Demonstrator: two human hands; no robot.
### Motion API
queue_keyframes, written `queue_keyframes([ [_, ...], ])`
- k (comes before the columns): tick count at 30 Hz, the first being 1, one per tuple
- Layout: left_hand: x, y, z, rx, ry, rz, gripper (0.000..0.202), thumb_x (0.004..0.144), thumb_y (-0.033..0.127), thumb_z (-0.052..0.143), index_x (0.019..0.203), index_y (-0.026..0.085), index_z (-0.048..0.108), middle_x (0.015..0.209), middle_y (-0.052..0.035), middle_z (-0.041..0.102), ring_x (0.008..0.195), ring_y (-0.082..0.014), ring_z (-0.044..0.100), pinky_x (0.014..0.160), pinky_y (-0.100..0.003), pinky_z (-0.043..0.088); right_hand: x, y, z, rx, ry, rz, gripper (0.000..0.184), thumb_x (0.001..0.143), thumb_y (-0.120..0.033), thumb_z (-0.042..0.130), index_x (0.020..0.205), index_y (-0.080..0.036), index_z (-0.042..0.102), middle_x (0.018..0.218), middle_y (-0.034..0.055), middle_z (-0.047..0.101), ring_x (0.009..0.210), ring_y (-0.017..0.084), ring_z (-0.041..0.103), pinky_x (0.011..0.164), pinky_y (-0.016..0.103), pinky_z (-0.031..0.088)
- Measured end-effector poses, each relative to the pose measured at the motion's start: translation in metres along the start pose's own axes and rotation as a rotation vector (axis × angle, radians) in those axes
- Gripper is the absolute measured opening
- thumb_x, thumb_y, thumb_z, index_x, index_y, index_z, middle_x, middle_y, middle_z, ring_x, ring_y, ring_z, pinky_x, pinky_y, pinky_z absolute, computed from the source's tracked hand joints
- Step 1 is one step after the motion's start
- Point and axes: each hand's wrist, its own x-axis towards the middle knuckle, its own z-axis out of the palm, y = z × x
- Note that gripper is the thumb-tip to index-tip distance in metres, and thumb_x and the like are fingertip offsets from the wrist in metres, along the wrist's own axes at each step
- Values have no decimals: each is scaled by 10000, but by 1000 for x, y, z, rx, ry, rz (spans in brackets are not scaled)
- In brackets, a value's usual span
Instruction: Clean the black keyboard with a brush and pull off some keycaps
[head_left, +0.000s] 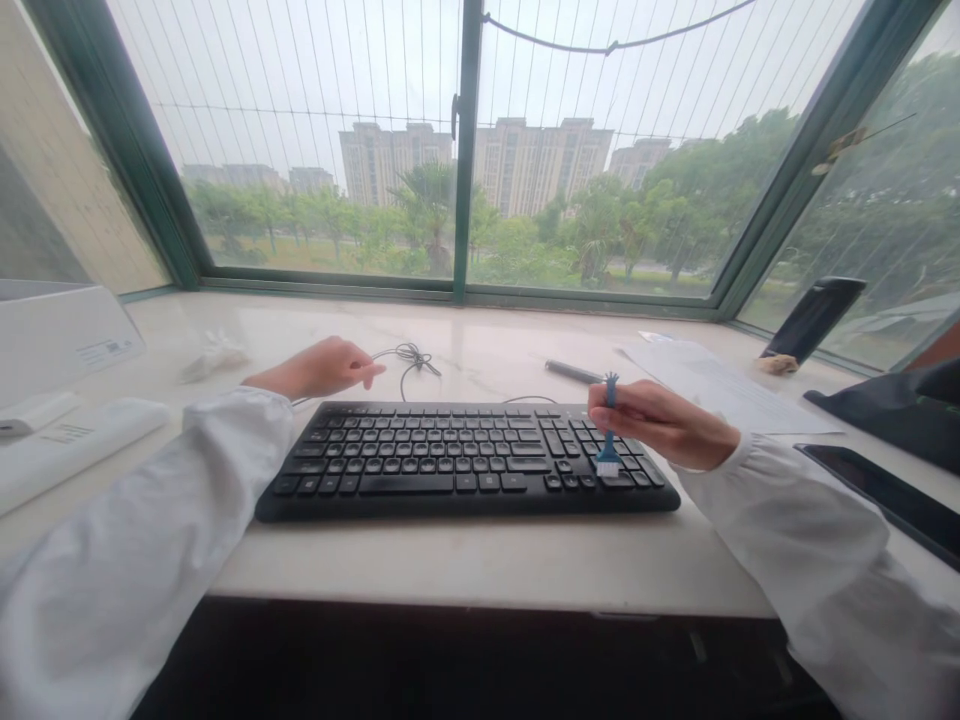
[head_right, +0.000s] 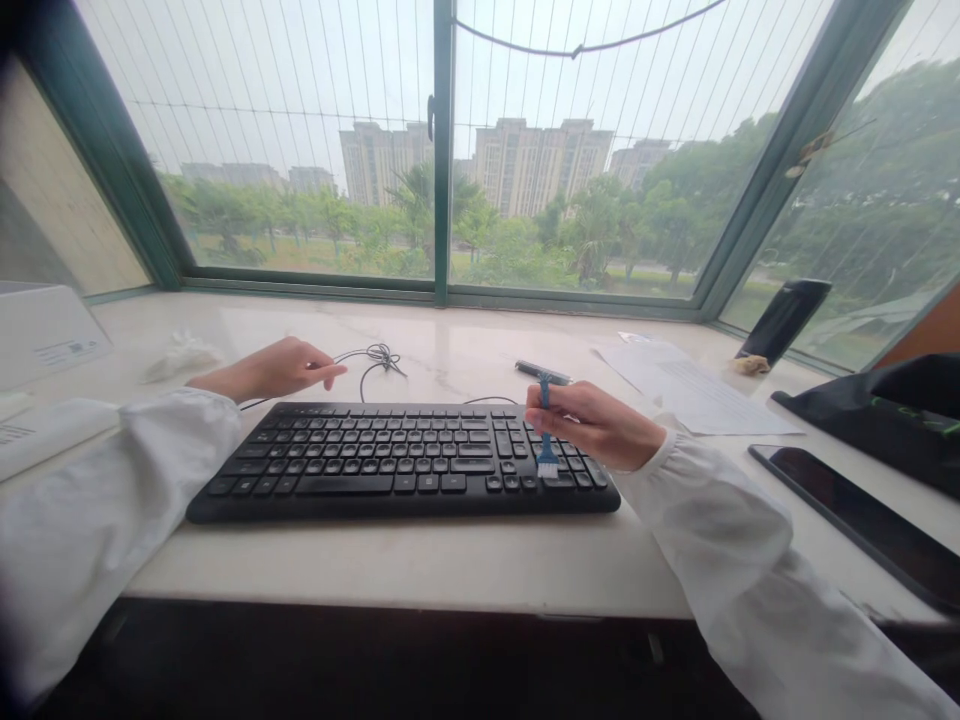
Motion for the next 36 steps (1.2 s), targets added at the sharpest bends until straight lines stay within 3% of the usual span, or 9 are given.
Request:
queue_keyframes([
  [6,-1,5,-2,13,-6,1,490,895,530,467,631,223,744,465,23,561,443,-105,435,526,-248,311,6,3,14,197,154,29,378,968,-524,466,830,-182,547,666,1,534,578,115,522,541,248,443],
  [13,-1,6,2,-15,-23,18,483,902,505,464,629,217,740,506,8,600,463,-114,461,548,-257,321,27,-2,26,302,174,54,364,956,-527,496,869,-177,545,708,17,605,627,119,586,569,246,490],
  [19,0,3,3,-4,-4,23,477,910,477,461,636,200,736,516,-3,613,487,-120,484,571,-260,331,67,-49,42,191,35,-48,271,980,-437,491,911,-179,539,773,42,710,695,134,668,637,252,524],
  [28,-5,-8,-5,25,90,-4,420,893,393,496,618,181,733,522,-12,610,510,-113,479,562,-259,319,149,-114,97,120,-14,-254,133,968,-261,507,851,-199,514,779,19,756,673,136,693,658,251,494],
  [36,-5,-16,-4,40,123,-51,416,888,413,499,638,178,734,549,-40,633,519,-127,462,565,-279,312,172,-145,127,78,-92,-371,93,961,-209,496,871,-201,518,785,16,755,661,133,671,659,256,470],
])
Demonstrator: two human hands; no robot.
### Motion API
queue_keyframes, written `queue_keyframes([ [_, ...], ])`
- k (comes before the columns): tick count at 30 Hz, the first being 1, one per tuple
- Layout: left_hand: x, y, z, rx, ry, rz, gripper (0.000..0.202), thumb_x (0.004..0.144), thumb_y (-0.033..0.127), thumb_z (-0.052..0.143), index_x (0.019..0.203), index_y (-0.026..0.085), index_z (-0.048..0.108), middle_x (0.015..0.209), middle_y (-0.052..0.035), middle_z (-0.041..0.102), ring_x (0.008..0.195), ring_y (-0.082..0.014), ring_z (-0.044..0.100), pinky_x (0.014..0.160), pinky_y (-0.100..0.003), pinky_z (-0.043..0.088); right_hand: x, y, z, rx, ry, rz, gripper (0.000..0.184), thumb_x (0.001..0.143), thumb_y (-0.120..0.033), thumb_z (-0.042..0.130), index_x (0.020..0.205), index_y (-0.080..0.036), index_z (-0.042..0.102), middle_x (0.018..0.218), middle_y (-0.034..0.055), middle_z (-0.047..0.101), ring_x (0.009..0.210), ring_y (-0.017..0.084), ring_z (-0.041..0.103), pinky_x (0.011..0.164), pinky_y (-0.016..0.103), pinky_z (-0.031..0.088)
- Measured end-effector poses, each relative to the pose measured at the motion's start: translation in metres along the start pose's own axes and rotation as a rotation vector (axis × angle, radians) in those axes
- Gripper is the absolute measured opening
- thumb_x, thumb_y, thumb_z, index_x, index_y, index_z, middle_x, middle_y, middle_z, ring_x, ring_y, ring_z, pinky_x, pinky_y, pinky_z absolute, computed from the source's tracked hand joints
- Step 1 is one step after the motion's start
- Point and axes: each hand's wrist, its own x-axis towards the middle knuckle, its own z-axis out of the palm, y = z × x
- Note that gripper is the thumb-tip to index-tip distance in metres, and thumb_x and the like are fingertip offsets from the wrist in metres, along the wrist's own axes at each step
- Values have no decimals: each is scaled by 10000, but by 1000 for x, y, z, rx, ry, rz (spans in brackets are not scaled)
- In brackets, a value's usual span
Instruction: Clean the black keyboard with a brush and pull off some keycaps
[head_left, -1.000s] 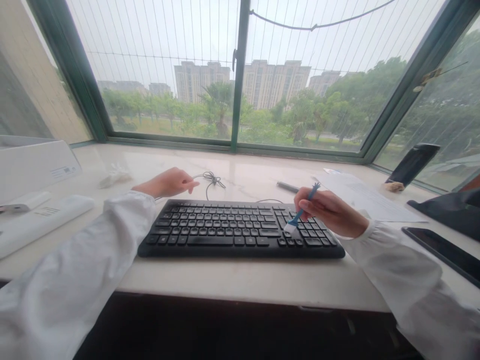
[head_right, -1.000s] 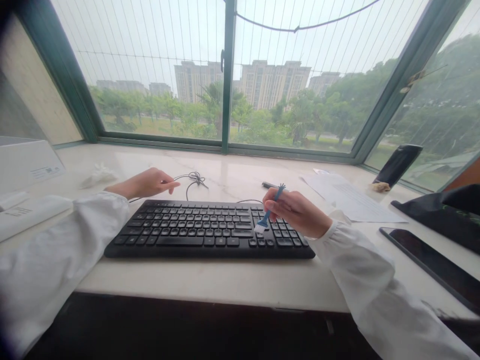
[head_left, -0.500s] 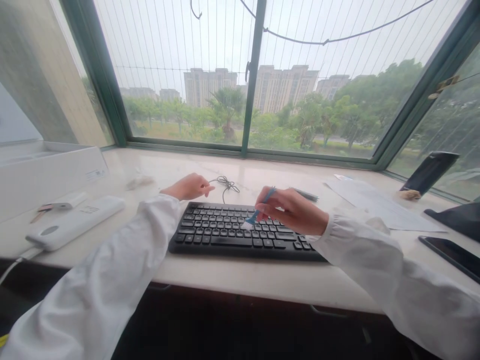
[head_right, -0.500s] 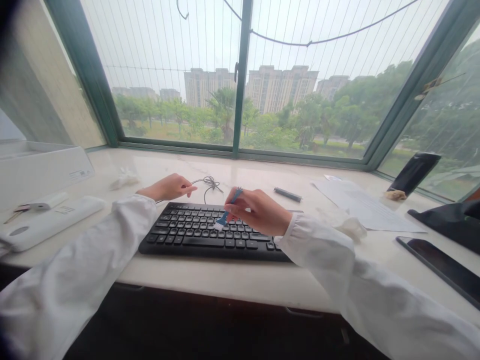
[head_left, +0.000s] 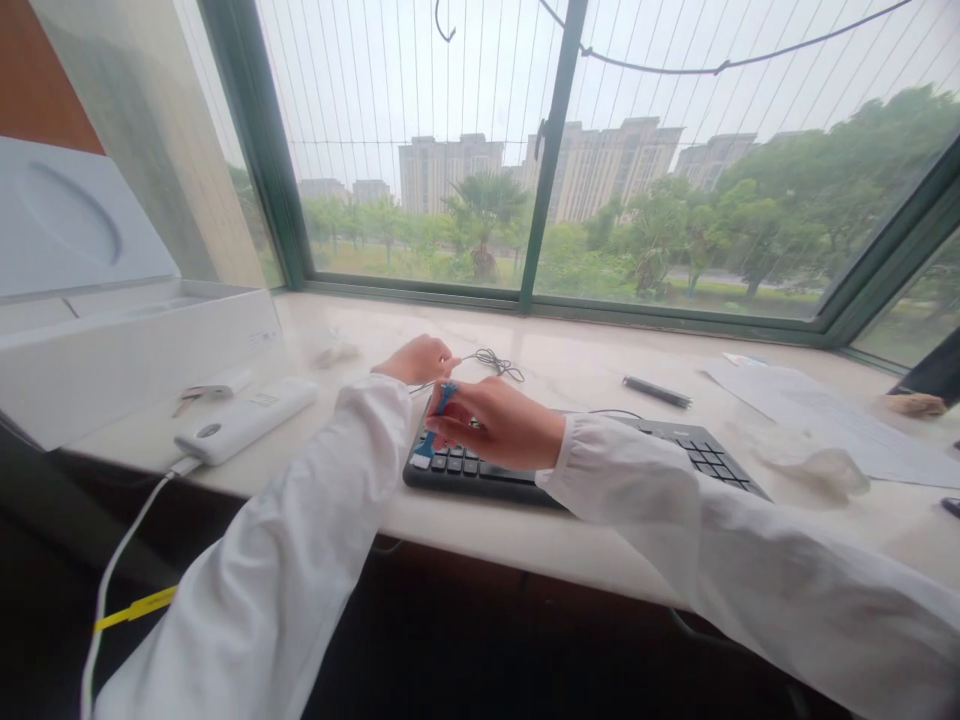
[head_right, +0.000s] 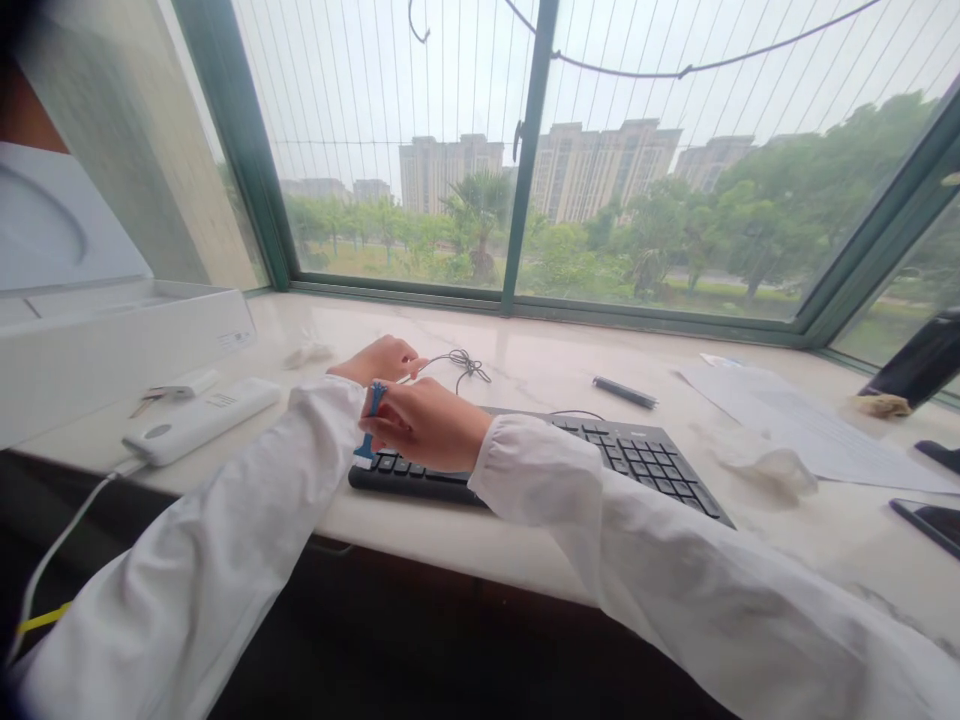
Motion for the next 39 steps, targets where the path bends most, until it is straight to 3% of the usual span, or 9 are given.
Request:
queue_keyframes([
  [8,0,3,-3,-9,1,15,419,893,415,500,637,195,747,538,-44,630,549,-150,509,615,-288,350,7,7,8,-67,-101,-7,96,958,-201,496,868,-187,527,782,30,752,638,129,641,639,242,446],
  [17,0,4,-2,-35,-15,30,418,900,409,503,646,199,760,591,-43,665,576,-156,542,630,-283,371,-29,4,-15,-107,-141,97,135,969,-252,484,886,-186,567,777,35,755,629,133,639,622,253,446],
  [26,1,2,0,-66,-21,28,435,903,418,499,626,192,747,579,-36,664,555,-137,536,620,-276,366,-102,2,-55,-181,-177,257,226,1002,-353,413,898,-204,548,753,29,721,617,134,618,604,257,437],
  [29,1,1,2,-80,-30,38,438,901,417,493,621,196,747,591,-35,674,549,-134,538,619,-273,370,-135,6,-68,-219,-139,353,300,1001,-413,393,857,-209,560,787,50,721,685,160,655,642,279,455],
  [34,1,2,3,-89,-35,52,427,891,406,495,626,192,753,582,-35,669,544,-128,532,611,-270,363,-186,11,-85,-253,-52,567,322,959,-486,465,820,-223,590,718,49,711,622,183,644,604,304,462],
  [39,0,4,1,-93,-31,55,432,894,418,493,629,194,750,613,-38,683,560,-133,540,613,-273,360,-211,11,-99,-227,9,617,355,922,-547,496,796,-242,626,691,74,707,598,219,650,588,346,490],
])
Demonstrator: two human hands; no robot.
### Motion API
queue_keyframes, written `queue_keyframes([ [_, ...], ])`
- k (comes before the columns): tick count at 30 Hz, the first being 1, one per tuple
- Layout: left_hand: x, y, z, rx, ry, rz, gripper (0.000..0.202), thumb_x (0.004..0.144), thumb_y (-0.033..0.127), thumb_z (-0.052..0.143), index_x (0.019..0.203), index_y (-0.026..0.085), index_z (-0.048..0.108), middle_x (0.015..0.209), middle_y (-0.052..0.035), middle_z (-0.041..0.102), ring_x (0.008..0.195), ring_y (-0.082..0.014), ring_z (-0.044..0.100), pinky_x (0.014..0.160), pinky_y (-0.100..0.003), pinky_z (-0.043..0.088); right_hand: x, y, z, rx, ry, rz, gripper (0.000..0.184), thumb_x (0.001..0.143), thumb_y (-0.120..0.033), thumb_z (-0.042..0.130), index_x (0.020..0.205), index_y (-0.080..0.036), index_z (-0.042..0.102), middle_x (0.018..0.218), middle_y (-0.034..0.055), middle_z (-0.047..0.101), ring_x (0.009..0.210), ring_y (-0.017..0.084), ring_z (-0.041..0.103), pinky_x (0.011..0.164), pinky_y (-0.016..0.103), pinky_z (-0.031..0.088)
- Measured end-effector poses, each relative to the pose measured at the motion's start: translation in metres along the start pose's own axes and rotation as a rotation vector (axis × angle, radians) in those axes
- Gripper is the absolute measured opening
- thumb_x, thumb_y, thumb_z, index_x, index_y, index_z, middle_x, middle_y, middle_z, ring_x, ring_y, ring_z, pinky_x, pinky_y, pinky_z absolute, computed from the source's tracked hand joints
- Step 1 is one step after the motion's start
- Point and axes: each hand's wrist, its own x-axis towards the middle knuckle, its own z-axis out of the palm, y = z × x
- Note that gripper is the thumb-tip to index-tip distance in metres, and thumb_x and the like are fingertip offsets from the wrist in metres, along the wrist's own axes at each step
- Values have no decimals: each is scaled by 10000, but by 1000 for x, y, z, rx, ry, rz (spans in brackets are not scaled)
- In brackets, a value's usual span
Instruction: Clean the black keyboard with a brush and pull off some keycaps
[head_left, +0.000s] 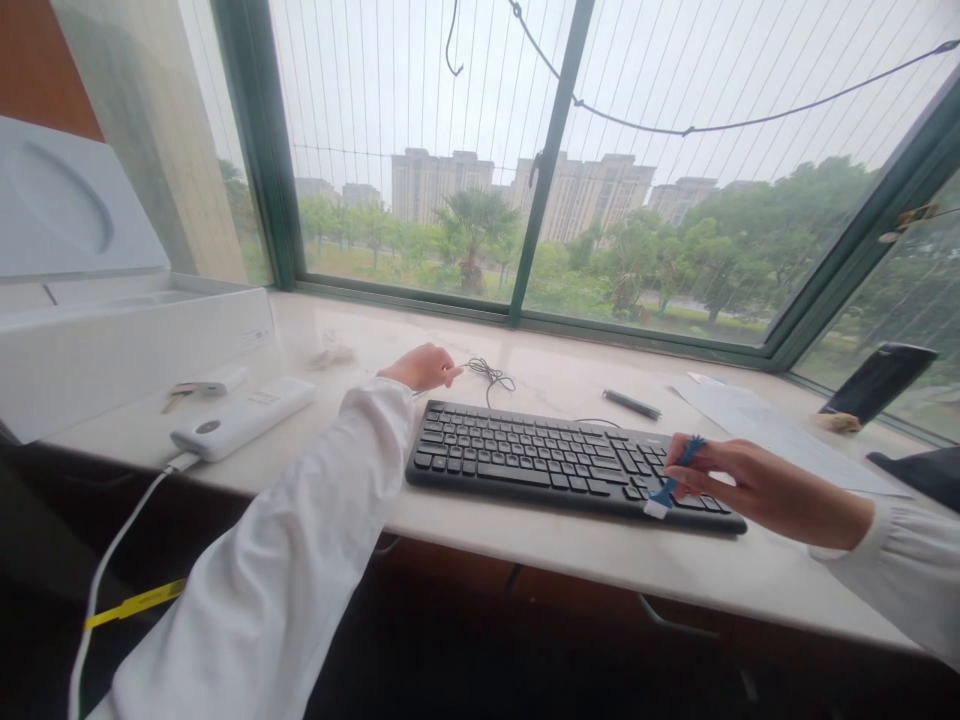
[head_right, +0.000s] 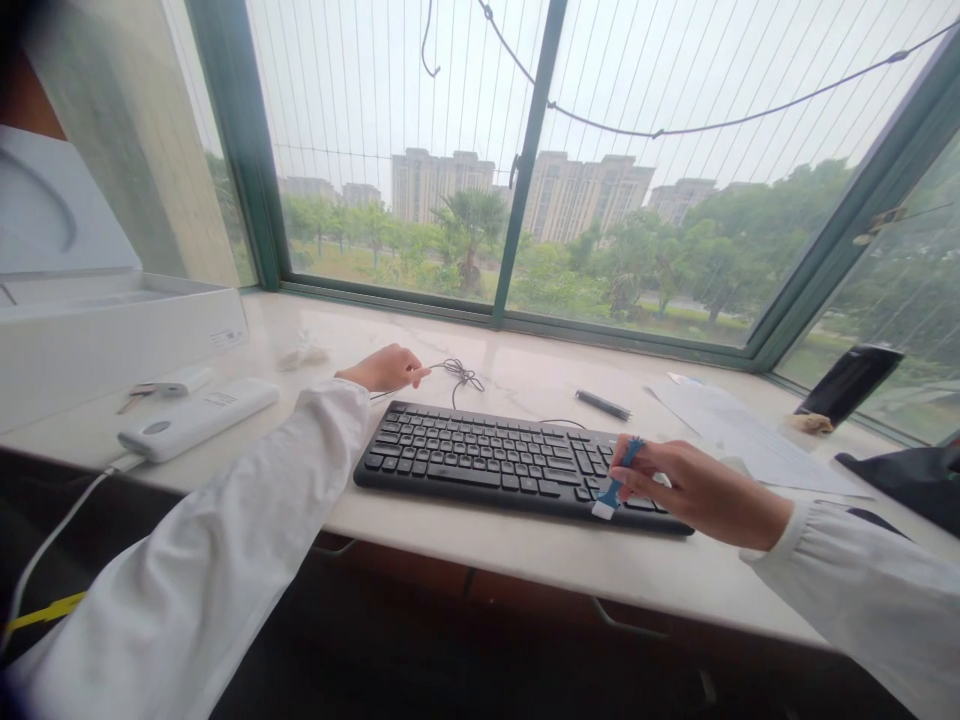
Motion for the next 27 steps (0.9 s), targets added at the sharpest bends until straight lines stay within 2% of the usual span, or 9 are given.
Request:
queue_keyframes([
  [3,0,1,0,-1,-2,1,432,896,421,491,638,196,755,605,-39,676,554,-136,534,611,-275,360,7,-5,-3,25,52,-5,351,921,-551,505,804,-244,628,715,78,706,630,227,664,607,354,503],
  [6,0,0,0,3,1,-6,434,897,424,488,642,198,758,601,-38,673,552,-137,532,610,-275,361,30,-27,2,69,114,-50,334,935,-522,510,860,-217,625,753,72,710,692,215,674,651,340,507],
  [11,0,-2,-1,10,4,-15,438,897,425,484,645,196,758,621,-43,684,568,-137,543,610,-269,364,89,-86,32,98,147,-296,337,952,-470,498,807,-196,630,830,63,732,705,168,667,665,286,489],
  [16,-2,-3,0,28,10,-24,427,887,416,488,641,190,753,636,-52,689,575,-139,543,596,-273,353,139,-130,68,201,118,-435,191,956,-344,530,874,-188,606,771,21,747,701,139,684,687,247,484],
  [21,0,-5,2,40,30,-18,422,886,421,489,652,193,756,654,-60,696,594,-145,546,607,-277,362,164,-144,95,203,102,-518,171,960,-316,532,872,-190,608,778,19,754,685,134,676,684,244,469],
  [27,3,-9,5,35,42,-12,426,892,443,499,655,209,764,644,-57,690,624,-171,575,646,-288,394,170,-140,110,243,89,-518,125,950,-277,537,879,-196,600,792,18,747,708,139,678,690,242,468],
])
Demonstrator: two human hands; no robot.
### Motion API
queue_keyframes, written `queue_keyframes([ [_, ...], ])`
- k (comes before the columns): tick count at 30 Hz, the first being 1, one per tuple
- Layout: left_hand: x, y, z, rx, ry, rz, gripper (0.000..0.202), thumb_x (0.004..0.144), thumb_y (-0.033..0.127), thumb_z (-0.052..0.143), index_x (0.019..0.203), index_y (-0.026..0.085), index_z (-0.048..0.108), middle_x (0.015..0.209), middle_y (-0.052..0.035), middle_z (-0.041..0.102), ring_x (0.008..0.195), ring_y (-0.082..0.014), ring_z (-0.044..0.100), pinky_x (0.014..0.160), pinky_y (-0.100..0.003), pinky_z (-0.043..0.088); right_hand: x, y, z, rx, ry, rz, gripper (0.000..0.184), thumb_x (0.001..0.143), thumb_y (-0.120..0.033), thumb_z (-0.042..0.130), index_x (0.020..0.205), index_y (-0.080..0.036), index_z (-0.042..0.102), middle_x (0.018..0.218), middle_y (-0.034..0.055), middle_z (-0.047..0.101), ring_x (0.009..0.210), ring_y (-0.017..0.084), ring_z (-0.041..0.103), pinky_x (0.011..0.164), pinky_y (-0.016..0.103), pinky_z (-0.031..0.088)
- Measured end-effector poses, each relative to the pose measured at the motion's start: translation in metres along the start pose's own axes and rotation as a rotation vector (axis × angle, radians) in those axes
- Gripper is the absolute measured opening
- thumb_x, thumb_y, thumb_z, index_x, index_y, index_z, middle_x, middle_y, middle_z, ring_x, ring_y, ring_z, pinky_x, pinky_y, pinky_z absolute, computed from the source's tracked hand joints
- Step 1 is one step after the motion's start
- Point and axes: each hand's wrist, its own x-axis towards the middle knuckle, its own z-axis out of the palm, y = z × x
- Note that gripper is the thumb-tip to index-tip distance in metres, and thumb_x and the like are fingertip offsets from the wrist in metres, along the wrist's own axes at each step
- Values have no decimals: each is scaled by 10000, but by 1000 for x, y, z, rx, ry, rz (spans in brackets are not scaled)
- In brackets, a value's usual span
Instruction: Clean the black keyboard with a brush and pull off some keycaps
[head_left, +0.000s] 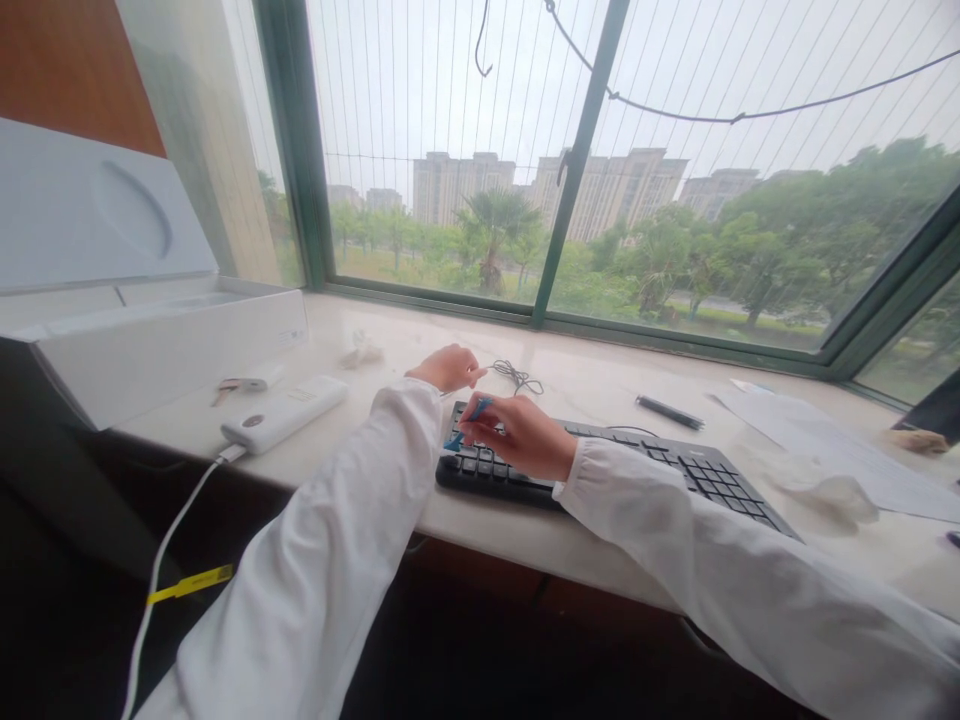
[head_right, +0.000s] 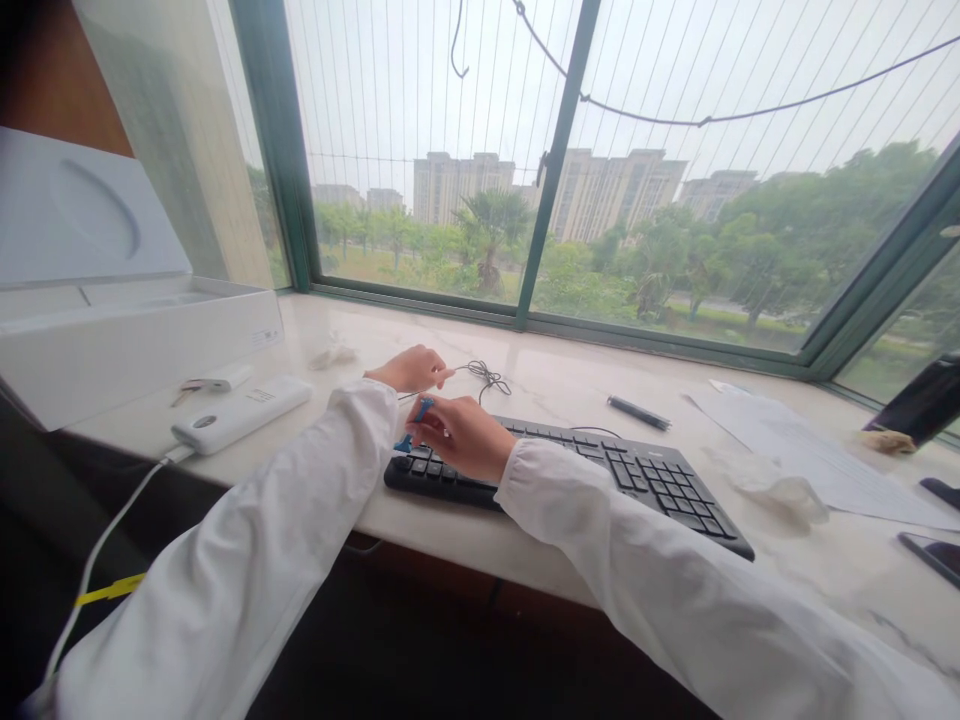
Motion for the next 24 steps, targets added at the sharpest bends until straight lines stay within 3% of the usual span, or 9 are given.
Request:
queue_keyframes([
  [24,-2,5,-3,-31,-51,-14,434,901,429,489,649,198,758,634,-47,684,598,-147,554,626,-276,366,-56,6,-42,-40,-52,140,198,975,-353,486,866,-202,552,756,20,723,695,136,675,706,247,488],
])
